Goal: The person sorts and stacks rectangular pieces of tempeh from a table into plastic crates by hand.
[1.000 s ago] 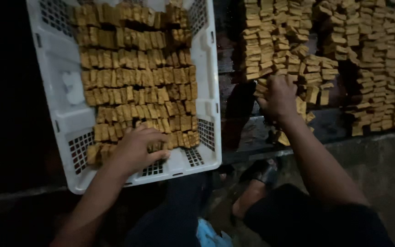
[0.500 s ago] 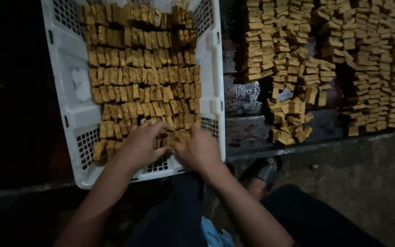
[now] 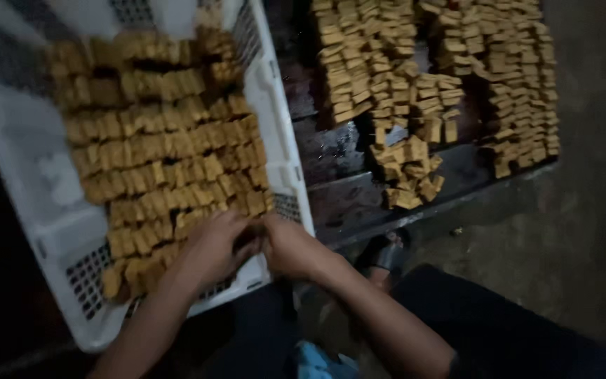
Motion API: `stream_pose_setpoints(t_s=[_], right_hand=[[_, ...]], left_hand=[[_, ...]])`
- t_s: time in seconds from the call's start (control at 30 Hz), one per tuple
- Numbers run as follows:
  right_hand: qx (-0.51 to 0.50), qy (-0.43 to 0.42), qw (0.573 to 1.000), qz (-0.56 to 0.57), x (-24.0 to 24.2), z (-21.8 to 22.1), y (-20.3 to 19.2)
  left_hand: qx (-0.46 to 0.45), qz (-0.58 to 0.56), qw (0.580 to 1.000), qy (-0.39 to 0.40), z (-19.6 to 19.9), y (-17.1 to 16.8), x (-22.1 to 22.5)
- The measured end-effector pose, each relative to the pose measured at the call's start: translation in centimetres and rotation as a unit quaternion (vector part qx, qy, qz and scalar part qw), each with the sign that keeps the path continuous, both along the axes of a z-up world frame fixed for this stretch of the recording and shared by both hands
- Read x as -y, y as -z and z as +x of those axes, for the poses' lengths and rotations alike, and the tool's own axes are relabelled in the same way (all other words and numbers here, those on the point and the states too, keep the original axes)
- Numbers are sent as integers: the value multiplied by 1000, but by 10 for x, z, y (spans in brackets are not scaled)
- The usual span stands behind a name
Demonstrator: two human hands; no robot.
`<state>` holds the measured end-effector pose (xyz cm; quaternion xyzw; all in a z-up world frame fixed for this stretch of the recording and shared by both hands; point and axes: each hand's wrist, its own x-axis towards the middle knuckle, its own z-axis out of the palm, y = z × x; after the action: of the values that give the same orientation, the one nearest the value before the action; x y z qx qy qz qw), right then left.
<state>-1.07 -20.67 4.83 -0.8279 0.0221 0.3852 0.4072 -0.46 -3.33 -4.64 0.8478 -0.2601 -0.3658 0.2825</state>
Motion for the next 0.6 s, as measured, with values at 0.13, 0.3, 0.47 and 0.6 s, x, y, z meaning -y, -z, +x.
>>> stream_pose_setpoints(t_s=[0.13,0.3,0.47,0.6], right_hand=[[-34,-22,998,-52,63,21,-59],[379,-6,883,-277,209,115,96],[436,-157,804,-374,236,136,162],[551,-156,705,-418,237,130,176]], left_hand=[[-17,24,1000,2,8,-11,-1],[-36,43,998,9,17,-30,1],[-70,31,997,-20,11,-11,1],[-48,-9,998,-39,14,-23,0]])
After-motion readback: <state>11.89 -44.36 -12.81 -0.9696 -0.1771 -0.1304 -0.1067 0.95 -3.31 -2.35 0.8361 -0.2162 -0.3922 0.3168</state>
